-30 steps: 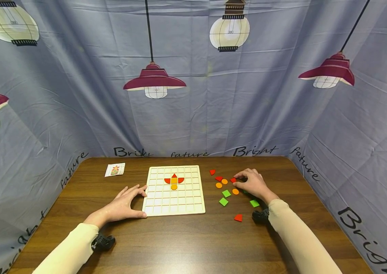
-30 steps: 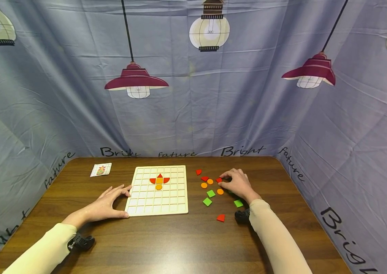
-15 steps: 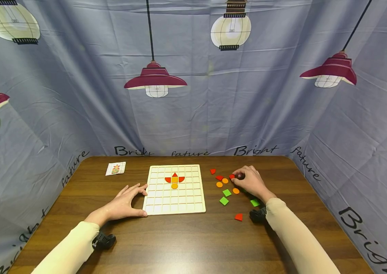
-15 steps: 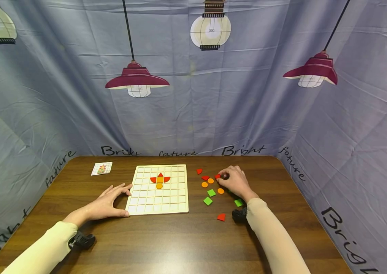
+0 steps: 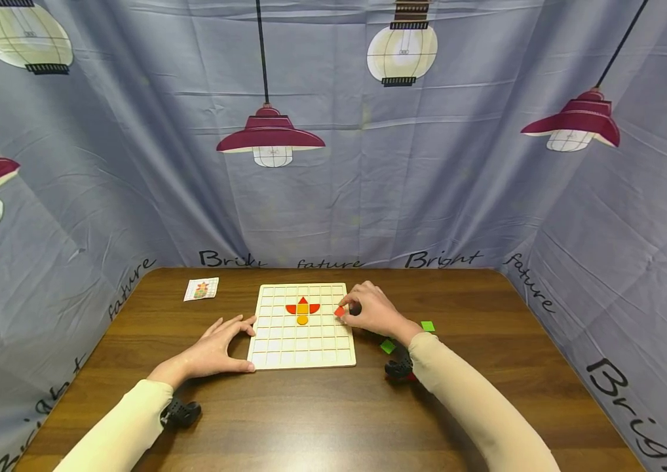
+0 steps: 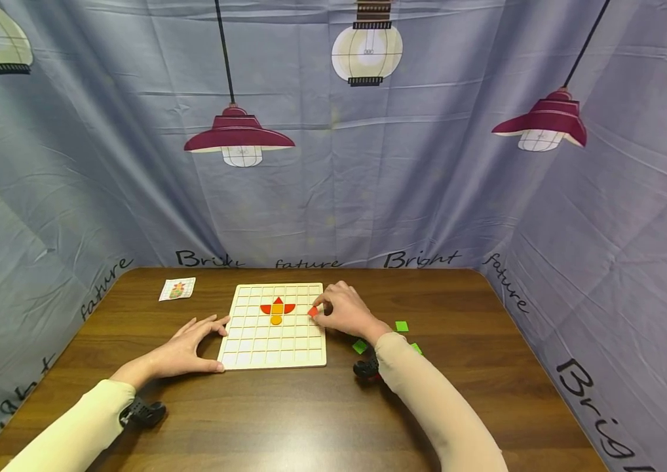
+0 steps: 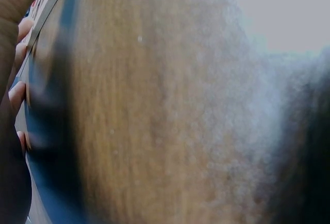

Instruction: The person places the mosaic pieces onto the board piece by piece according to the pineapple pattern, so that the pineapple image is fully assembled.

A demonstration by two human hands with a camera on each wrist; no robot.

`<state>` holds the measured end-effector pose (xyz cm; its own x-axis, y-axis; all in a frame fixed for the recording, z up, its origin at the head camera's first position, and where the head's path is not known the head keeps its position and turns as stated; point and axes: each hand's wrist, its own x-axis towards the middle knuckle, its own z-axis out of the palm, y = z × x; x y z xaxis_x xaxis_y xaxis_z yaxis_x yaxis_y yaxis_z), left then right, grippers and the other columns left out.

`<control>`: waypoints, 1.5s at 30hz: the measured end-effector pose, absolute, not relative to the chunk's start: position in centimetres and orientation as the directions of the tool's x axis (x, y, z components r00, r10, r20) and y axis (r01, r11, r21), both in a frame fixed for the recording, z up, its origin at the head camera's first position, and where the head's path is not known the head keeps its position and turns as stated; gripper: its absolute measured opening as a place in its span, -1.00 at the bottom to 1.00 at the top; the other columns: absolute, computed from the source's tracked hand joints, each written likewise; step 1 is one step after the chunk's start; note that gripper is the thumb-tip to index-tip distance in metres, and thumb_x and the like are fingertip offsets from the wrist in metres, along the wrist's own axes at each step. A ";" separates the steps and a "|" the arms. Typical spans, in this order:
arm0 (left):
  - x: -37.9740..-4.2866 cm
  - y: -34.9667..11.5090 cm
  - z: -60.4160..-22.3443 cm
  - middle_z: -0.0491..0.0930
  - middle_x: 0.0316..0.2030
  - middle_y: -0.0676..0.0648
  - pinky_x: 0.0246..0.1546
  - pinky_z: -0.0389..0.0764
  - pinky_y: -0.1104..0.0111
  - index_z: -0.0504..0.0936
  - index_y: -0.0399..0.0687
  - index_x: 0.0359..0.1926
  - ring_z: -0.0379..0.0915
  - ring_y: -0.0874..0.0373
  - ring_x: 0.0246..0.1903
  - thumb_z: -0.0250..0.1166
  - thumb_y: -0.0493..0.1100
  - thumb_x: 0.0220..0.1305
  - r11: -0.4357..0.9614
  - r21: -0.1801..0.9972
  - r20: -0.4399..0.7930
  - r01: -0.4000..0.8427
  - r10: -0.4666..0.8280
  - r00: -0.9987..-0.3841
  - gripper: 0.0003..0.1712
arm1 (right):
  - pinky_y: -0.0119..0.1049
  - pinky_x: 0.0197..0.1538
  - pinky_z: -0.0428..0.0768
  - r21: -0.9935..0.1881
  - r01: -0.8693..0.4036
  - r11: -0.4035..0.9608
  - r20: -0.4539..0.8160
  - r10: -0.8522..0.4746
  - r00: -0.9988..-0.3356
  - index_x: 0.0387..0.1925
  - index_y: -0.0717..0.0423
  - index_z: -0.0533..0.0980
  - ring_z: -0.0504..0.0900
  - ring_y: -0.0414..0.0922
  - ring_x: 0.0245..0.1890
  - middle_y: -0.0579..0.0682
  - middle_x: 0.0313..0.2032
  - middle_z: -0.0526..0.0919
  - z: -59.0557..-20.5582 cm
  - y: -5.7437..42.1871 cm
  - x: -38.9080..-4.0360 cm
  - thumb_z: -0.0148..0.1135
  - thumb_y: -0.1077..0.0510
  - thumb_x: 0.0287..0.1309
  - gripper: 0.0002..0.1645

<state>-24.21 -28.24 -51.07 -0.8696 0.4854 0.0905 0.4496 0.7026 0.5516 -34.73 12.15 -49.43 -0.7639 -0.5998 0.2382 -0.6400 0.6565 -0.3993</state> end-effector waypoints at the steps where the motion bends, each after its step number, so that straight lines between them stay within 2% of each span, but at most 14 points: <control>1: -24.2 -28.2 -51.1 0.26 0.51 -0.11 0.47 -0.23 -0.26 0.48 0.06 0.12 0.03 -0.26 0.51 0.52 0.35 0.05 0.703 0.551 0.091 0.450 0.486 -0.869 -0.24 | -0.17 -0.06 0.37 -0.395 -0.647 0.652 0.228 -0.613 -0.757 -0.09 -0.21 0.71 0.35 -0.19 -0.18 -0.29 -0.27 0.54 -49.5 11.5 -34.6 0.42 -0.10 0.21 -0.75; 6: -24.3 -28.0 -51.1 0.25 0.51 -0.12 0.48 -0.22 -0.25 0.49 0.06 0.10 0.02 -0.25 0.51 0.52 0.35 0.04 0.710 0.544 0.087 0.448 0.483 -0.871 -0.25 | -0.23 -0.08 0.37 -0.377 -0.668 0.642 0.180 -0.657 -0.732 -0.09 -0.21 0.71 0.34 -0.20 -0.22 -0.32 -0.30 0.51 -49.8 8.8 -34.4 0.40 -0.08 0.24 -0.77; 8: -24.3 -27.9 -51.1 0.25 0.51 -0.12 0.48 -0.21 -0.24 0.49 0.06 0.09 0.02 -0.25 0.51 0.52 0.35 0.04 0.713 0.540 0.087 0.448 0.481 -0.872 -0.25 | -0.21 0.14 0.42 -0.374 -0.679 0.631 0.178 -0.670 -0.721 -0.09 -0.19 0.72 0.38 -0.22 -0.21 -0.32 -0.30 0.51 -50.0 8.1 -34.4 0.41 -0.06 0.22 -0.77; 10: -24.3 -27.9 -51.2 0.26 0.51 -0.12 0.48 -0.21 -0.24 0.49 0.06 0.08 0.03 -0.25 0.51 0.52 0.36 0.03 0.715 0.538 0.088 0.447 0.480 -0.873 -0.25 | -0.12 0.38 0.33 -0.367 -0.688 0.626 0.177 -0.679 -0.712 -0.09 -0.17 0.72 0.41 -0.24 -0.21 -0.32 -0.31 0.51 -50.1 7.6 -34.4 0.42 -0.05 0.21 -0.76; 13: -24.3 -27.9 -51.1 0.25 0.51 -0.12 0.48 -0.21 -0.23 0.49 0.07 0.09 0.03 -0.24 0.51 0.52 0.36 0.03 0.714 0.537 0.089 0.450 0.482 -0.872 -0.25 | -0.07 0.47 0.23 -0.373 -0.693 0.617 0.173 -0.687 -0.706 -0.09 -0.15 0.72 0.44 -0.26 -0.23 -0.32 -0.32 0.52 -50.2 7.3 -34.5 0.41 -0.02 0.22 -0.78; 15: -24.3 -27.9 -51.1 0.25 0.51 -0.12 0.48 -0.22 -0.23 0.49 0.07 0.09 0.03 -0.24 0.51 0.52 0.36 0.04 0.713 0.538 0.088 0.451 0.484 -0.870 -0.24 | -0.16 0.29 0.37 -0.373 -0.697 0.612 0.171 -0.693 -0.700 -0.09 -0.14 0.73 0.42 -0.26 -0.26 -0.32 -0.33 0.52 -50.1 7.2 -34.5 0.39 -0.01 0.23 -0.78; 18: -24.3 -28.0 -51.1 0.25 0.51 -0.11 0.48 -0.23 -0.23 0.49 0.06 0.10 0.02 -0.24 0.51 0.51 0.36 0.04 0.711 0.540 0.088 0.451 0.485 -0.870 -0.24 | -0.24 0.00 0.40 -0.370 -0.708 0.601 0.184 -0.700 -0.690 -0.10 -0.13 0.74 0.39 -0.24 -0.28 -0.30 -0.36 0.51 -50.1 7.1 -34.5 0.38 0.01 0.22 -0.78; 21: -24.3 -28.0 -51.1 0.25 0.51 -0.11 0.48 -0.23 -0.24 0.49 0.06 0.11 0.02 -0.24 0.51 0.51 0.36 0.04 0.711 0.540 0.088 0.451 0.485 -0.870 -0.23 | -0.27 -0.04 0.37 -0.366 -0.717 0.593 0.198 -0.704 -0.683 -0.08 -0.14 0.75 0.37 -0.22 -0.29 -0.27 -0.37 0.52 -50.1 7.1 -34.4 0.37 0.04 0.23 -0.77; 24: -24.3 -28.0 -51.1 0.25 0.51 -0.11 0.48 -0.22 -0.24 0.49 0.06 0.11 0.03 -0.24 0.51 0.52 0.36 0.04 0.713 0.539 0.085 0.448 0.483 -0.871 -0.23 | -0.24 -0.02 0.38 -0.372 -0.717 0.589 0.205 -0.702 -0.682 -0.06 -0.14 0.75 0.35 -0.21 -0.28 -0.25 -0.37 0.53 -50.2 7.1 -34.4 0.36 0.06 0.25 -0.76; 27: -24.3 -28.0 -51.1 0.25 0.51 -0.11 0.48 -0.23 -0.23 0.48 0.06 0.11 0.03 -0.24 0.51 0.52 0.35 0.04 0.717 0.537 0.080 0.444 0.481 -0.873 -0.24 | -0.17 0.24 0.39 -0.388 -0.716 0.580 0.211 -0.700 -0.682 -0.05 -0.14 0.75 0.35 -0.20 -0.27 -0.23 -0.35 0.54 -50.3 7.2 -34.4 0.37 0.06 0.26 -0.76; 31: -24.2 -28.0 -51.1 0.25 0.51 -0.12 0.48 -0.23 -0.23 0.48 0.05 0.11 0.02 -0.24 0.51 0.52 0.34 0.04 0.719 0.538 0.076 0.440 0.478 -0.875 -0.24 | 0.03 0.55 0.08 -0.401 -0.712 0.576 0.222 -0.693 -0.686 -0.08 -0.13 0.76 0.40 -0.21 -0.27 -0.24 -0.35 0.54 -50.4 7.3 -34.5 0.39 0.05 0.26 -0.79; 33: -24.2 -28.0 -51.1 0.25 0.51 -0.11 0.49 -0.23 -0.22 0.48 0.05 0.11 0.02 -0.24 0.52 0.53 0.33 0.04 0.720 0.538 0.074 0.438 0.477 -0.876 -0.24 | 0.07 0.57 -0.01 -0.407 -0.704 0.582 0.221 -0.686 -0.694 -0.10 -0.14 0.76 0.43 -0.23 -0.25 -0.26 -0.35 0.54 -50.5 7.4 -34.5 0.39 0.05 0.26 -0.81; 39: -24.2 -28.1 -51.1 0.25 0.51 -0.12 0.49 -0.24 -0.22 0.48 0.05 0.11 0.02 -0.24 0.52 0.52 0.34 0.04 0.719 0.536 0.081 0.442 0.478 -0.875 -0.23 | 0.10 0.57 -0.01 -0.416 -0.689 0.593 0.226 -0.667 -0.710 -0.16 -0.15 0.76 0.49 -0.23 -0.20 -0.29 -0.32 0.58 -50.7 7.2 -34.6 0.41 0.03 0.26 -0.86; 45: -24.2 -28.1 -51.1 0.25 0.51 -0.12 0.48 -0.23 -0.24 0.48 0.05 0.11 0.02 -0.24 0.51 0.51 0.35 0.04 0.718 0.536 0.084 0.445 0.479 -0.874 -0.23 | -0.03 0.52 0.18 -0.426 -0.668 0.610 0.218 -0.647 -0.730 -0.18 -0.20 0.76 0.46 -0.24 -0.20 -0.33 -0.30 0.60 -50.8 7.0 -34.5 0.42 -0.03 0.26 -0.87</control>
<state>-24.20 -28.13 -51.09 -0.8739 0.4789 0.0838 0.4446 0.7175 0.5362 -34.51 7.02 -50.83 -0.7302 -0.6474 0.2184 -0.6682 0.6101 -0.4257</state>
